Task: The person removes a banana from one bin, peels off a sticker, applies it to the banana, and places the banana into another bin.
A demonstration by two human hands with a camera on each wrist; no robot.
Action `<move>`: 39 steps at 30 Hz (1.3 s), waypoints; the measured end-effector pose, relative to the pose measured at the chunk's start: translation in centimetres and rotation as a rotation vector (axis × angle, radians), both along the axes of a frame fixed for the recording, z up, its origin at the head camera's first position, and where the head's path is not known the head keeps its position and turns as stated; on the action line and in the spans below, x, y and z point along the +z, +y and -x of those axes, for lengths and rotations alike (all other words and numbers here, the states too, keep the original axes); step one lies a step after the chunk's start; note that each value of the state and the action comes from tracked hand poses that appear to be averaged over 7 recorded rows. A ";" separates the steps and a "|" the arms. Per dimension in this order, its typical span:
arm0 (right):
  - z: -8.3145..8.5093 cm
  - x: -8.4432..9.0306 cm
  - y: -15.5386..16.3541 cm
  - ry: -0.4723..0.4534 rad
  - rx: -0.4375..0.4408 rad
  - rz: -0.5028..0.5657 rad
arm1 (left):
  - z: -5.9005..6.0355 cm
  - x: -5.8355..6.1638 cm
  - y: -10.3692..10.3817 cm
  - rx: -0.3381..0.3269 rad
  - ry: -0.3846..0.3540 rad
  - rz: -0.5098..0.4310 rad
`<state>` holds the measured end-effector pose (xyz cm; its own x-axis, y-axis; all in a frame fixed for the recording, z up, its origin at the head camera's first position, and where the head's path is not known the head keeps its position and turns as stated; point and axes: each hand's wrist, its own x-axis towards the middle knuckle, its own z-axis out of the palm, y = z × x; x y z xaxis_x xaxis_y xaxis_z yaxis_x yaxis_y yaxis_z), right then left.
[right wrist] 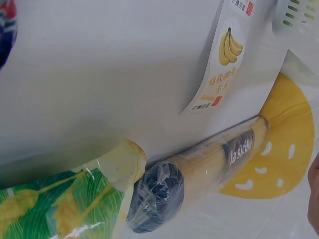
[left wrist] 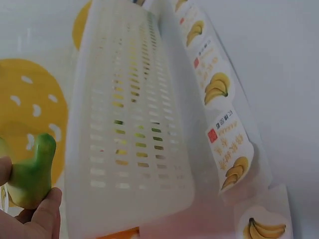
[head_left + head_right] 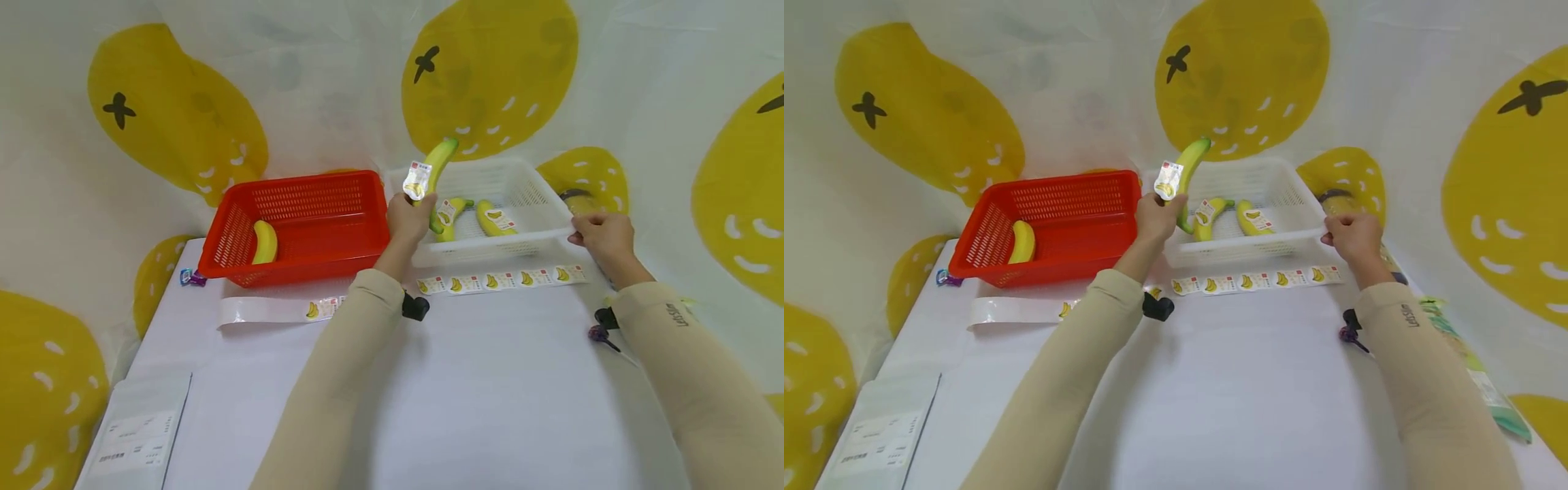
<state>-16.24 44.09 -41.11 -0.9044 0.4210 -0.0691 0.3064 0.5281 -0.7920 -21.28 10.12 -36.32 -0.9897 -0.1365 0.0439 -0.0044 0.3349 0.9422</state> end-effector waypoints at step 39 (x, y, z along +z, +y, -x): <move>-0.3 -0.3 -0.7 -0.008 -0.034 0.013 | 2.2 -2.0 3.1 0.017 -0.266 0.197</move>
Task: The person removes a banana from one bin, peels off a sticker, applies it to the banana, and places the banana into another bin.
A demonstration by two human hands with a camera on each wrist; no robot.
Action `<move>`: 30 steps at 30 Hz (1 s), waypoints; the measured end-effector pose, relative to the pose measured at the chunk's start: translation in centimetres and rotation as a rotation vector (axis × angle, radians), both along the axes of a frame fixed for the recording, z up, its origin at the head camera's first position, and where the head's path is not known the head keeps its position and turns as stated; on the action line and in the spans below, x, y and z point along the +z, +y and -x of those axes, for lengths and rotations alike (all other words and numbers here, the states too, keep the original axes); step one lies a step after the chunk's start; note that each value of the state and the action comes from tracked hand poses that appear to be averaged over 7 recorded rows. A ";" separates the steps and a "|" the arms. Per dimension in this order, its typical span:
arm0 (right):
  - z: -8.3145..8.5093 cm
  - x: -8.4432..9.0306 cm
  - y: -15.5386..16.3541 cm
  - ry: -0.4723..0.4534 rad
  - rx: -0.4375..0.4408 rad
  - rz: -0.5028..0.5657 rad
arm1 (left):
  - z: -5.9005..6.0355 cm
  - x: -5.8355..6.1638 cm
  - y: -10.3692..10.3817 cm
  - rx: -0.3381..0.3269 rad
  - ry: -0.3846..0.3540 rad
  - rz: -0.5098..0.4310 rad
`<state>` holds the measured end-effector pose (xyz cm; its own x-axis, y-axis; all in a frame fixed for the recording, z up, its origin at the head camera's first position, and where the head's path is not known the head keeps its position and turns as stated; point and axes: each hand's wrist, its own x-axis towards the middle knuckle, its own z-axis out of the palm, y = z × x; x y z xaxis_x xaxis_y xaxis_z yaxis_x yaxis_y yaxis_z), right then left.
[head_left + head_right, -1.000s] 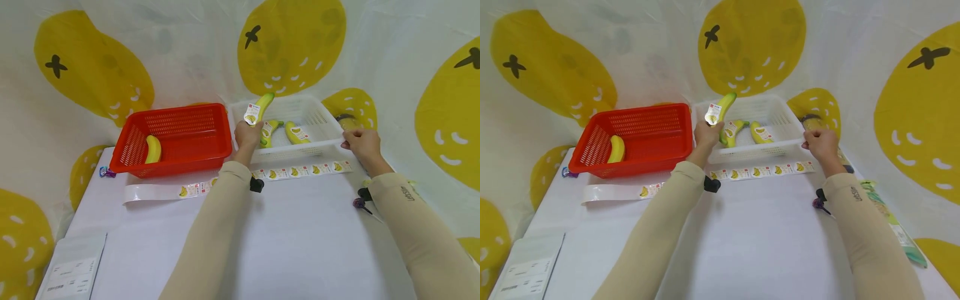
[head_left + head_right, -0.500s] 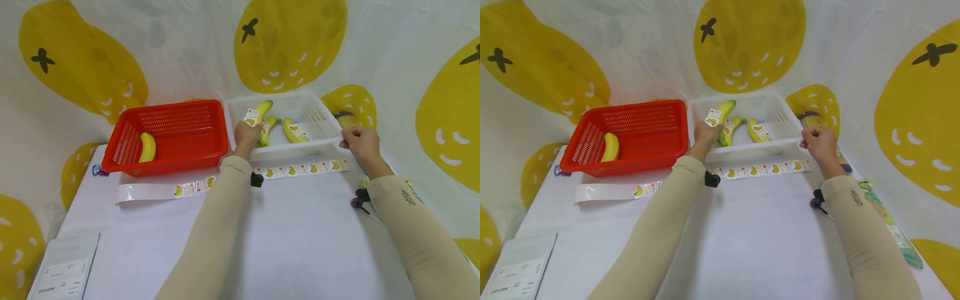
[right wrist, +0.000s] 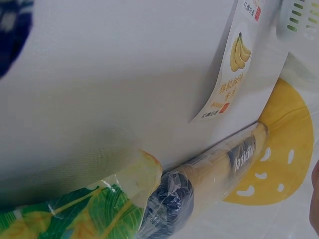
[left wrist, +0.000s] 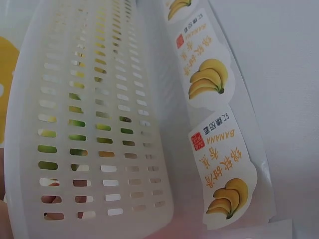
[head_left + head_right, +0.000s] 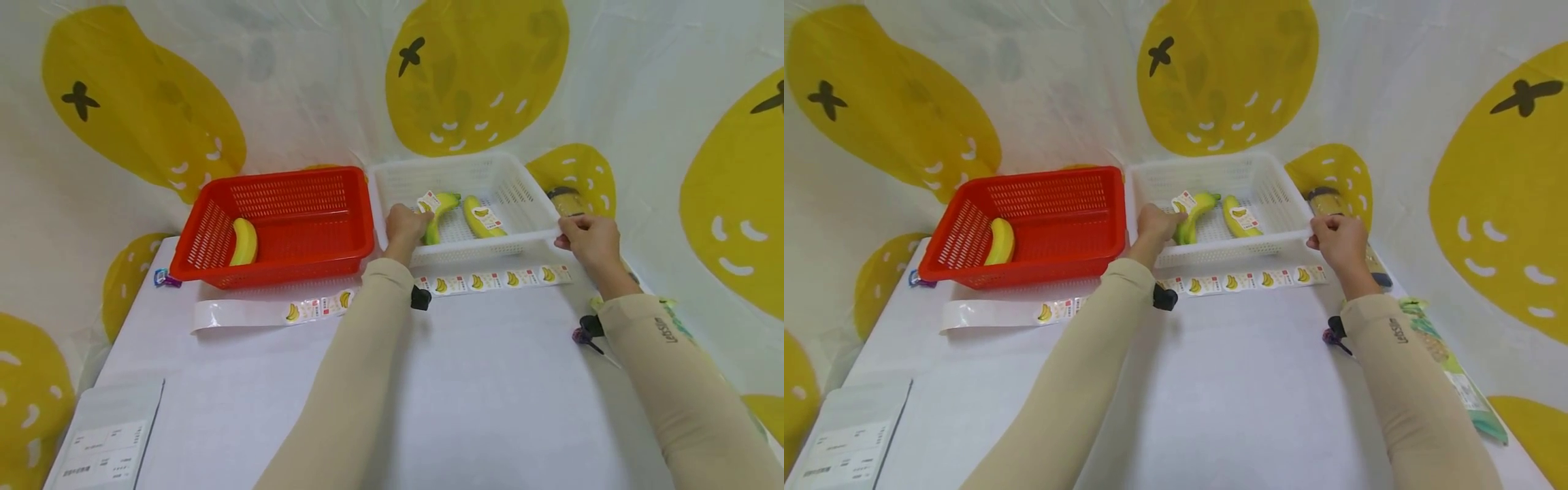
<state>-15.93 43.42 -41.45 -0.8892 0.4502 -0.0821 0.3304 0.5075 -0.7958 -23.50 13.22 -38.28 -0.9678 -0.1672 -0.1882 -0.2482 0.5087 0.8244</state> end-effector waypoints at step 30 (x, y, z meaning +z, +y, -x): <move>-0.2 0.4 0.1 0.057 0.090 -0.041 | -13.3 1.2 -23.8 0.229 0.755 -0.618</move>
<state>-15.75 43.48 -41.01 -0.9287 0.3705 -0.0139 0.2374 0.5654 -0.7899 -10.24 -10.59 -37.06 -0.8261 -0.4450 0.3457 0.4112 -0.0565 0.9098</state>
